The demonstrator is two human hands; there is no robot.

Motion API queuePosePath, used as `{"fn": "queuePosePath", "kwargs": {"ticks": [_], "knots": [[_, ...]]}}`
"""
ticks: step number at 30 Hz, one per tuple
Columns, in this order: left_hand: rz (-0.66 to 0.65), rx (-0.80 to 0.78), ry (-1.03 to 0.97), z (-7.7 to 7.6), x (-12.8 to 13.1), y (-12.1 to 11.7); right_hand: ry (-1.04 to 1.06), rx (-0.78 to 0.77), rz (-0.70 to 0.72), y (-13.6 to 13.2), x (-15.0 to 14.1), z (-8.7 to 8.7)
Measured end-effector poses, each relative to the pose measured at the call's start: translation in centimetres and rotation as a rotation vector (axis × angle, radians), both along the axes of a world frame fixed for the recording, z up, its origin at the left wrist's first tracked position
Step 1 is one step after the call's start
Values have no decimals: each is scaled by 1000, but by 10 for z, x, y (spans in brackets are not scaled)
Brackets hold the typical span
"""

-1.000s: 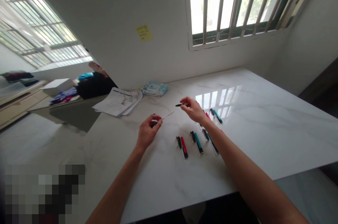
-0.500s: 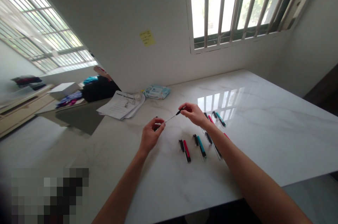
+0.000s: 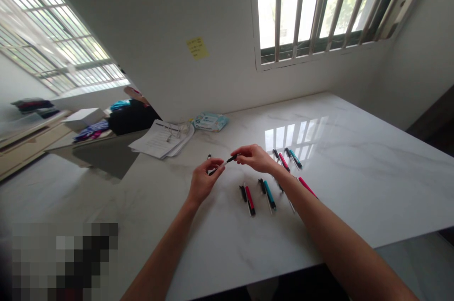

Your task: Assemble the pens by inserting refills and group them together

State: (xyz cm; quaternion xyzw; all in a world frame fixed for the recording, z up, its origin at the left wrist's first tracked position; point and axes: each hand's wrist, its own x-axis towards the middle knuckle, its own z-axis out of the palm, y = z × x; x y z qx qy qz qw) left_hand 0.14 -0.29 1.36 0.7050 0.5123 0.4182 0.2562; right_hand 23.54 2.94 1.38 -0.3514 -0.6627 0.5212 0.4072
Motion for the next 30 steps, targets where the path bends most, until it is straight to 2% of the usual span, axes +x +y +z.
{"fn": "queuePosePath", "kwargs": {"ticks": [5,10,12,18,21,26,30], "knots": [[-2,11,16,0,-1,0,37,-9,-41,2,-1,-5],[7,52,40,0,-2,0,-209,60,-97,-1,1,-2],[10,57,48,0,-2,-1,-247,80,-112,-2,1,-1],[5,63,58,1,-2,0,-120,70,-37,-1,1,-3],[5,74,73,0,-2,0,-172,69,-85,-2,0,-2],[-3,76,58,-2,-2,0,-146,90,-35,-4,-2,-1],[-20,79,27,-1,-2,-1,-202,85,-85,-4,-5,-4]]}}
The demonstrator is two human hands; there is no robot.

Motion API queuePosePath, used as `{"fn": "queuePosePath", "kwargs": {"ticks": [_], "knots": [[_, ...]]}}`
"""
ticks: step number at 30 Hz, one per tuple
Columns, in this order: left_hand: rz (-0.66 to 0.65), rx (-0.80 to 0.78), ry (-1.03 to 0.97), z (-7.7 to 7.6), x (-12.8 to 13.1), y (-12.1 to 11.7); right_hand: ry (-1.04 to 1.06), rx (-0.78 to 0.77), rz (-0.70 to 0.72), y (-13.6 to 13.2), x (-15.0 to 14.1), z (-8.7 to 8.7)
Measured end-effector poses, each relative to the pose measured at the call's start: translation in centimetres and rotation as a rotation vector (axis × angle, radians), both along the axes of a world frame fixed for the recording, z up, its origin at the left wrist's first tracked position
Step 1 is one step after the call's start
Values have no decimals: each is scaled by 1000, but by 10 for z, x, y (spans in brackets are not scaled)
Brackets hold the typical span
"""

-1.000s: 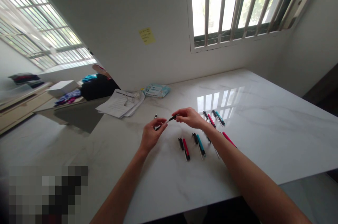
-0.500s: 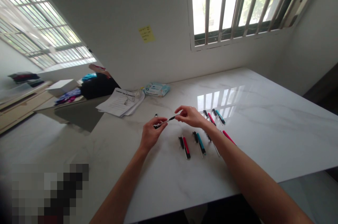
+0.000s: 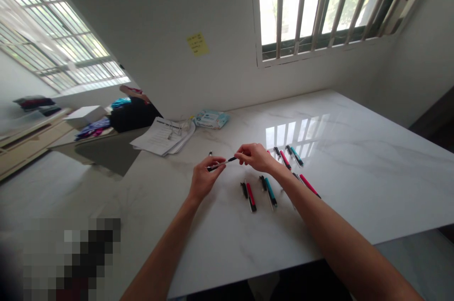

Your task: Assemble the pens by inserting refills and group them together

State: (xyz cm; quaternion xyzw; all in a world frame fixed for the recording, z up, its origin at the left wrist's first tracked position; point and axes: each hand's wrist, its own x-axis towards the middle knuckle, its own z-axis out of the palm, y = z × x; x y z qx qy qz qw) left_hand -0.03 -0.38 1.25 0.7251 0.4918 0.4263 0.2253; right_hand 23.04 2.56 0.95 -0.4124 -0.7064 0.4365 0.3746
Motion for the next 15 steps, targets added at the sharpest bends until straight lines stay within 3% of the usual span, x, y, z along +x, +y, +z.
{"fn": "queuePosePath", "kwargs": {"ticks": [7,15], "knots": [[-64,4,37,4,2,-3,-188,50,-112,-3,-1,4],[2,-101,-45,2,-1,1,-15,91,-9,-5,2,8]]}}
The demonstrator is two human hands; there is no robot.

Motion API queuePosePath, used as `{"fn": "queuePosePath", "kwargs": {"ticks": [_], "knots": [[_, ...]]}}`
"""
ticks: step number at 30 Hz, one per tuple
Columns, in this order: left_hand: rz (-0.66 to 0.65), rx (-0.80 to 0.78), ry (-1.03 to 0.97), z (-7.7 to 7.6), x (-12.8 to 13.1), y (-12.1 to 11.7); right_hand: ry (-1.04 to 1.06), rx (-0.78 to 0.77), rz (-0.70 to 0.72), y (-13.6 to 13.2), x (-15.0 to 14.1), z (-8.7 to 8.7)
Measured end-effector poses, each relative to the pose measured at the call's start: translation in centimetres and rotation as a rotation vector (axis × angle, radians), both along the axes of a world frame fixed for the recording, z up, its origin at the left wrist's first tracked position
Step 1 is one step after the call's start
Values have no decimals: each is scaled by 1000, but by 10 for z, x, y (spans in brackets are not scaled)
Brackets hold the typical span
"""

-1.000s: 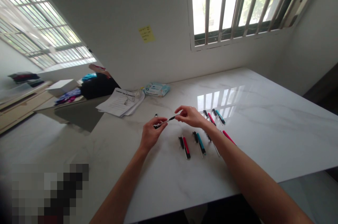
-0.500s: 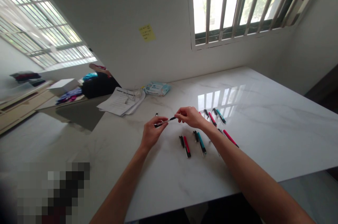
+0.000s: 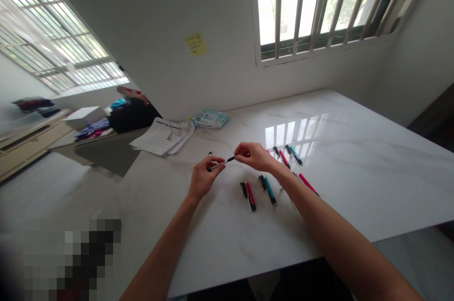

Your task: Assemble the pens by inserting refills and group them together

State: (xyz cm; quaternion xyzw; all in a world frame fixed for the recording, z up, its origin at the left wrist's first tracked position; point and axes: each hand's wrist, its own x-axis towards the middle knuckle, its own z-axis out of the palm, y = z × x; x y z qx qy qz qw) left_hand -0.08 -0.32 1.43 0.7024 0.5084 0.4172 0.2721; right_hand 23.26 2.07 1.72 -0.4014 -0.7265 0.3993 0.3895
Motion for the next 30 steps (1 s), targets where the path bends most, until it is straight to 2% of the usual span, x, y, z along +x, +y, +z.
{"fn": "queuePosePath", "kwargs": {"ticks": [4,8,12,16,20,30], "knots": [[-12,-33,-57,-1,-1,1,-67,-38,-52,2,0,-2],[-4,-53,-70,-1,-1,2,-6,0,8,3,1,-3],[-10,-41,-60,-2,-1,2,-102,10,-39,2,0,-3],[-10,-57,-65,-3,0,1,-55,31,-8,1,-1,-3],[-24,-46,-47,-4,0,1,-146,45,-50,1,-2,-3],[-12,-28,-37,-1,2,1,-91,94,-50,1,-5,-8]]}}
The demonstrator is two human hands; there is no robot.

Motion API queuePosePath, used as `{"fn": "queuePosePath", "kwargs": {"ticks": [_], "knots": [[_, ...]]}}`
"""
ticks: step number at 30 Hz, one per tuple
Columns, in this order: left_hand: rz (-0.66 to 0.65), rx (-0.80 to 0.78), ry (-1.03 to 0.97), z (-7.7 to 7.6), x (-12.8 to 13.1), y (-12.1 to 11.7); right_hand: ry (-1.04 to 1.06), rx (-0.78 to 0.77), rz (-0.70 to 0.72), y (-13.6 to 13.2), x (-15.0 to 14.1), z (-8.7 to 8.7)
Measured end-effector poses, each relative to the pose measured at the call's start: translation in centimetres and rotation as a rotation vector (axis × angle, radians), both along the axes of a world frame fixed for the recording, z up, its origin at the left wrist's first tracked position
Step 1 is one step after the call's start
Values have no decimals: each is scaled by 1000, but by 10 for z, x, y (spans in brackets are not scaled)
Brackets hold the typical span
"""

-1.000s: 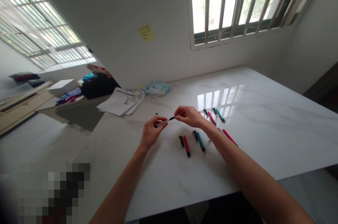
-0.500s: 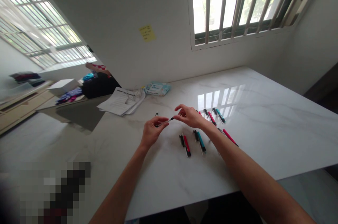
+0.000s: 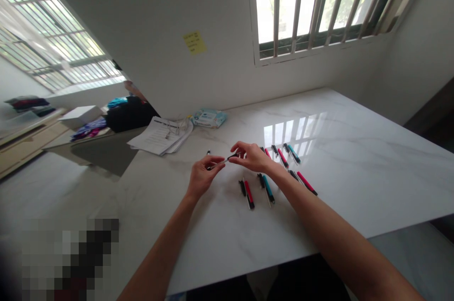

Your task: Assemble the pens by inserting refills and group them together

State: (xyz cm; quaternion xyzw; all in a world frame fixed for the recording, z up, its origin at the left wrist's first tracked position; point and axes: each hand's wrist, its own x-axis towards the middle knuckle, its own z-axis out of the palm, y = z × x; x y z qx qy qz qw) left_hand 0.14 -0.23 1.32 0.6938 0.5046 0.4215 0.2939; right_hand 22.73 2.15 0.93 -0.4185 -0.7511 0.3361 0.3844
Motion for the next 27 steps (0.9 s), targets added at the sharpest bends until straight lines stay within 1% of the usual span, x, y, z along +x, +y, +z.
{"fn": "queuePosePath", "kwargs": {"ticks": [3,8,11,15,20,25,27], "knots": [[-11,12,7,0,1,0,-13,5,-3,1,1,0],[-17,-15,-11,-2,0,0,-39,28,-39,2,2,-2],[-24,-29,-27,-3,0,0,-96,19,-71,3,1,-3],[-15,-34,-19,-2,0,0,-64,62,7,3,3,-1],[-23,11,14,0,1,-2,-192,71,-31,1,7,5],[-23,35,38,0,0,-1,-93,170,42,1,8,6],[-30,29,44,-1,-1,-1,-131,183,30,2,7,6]]}}
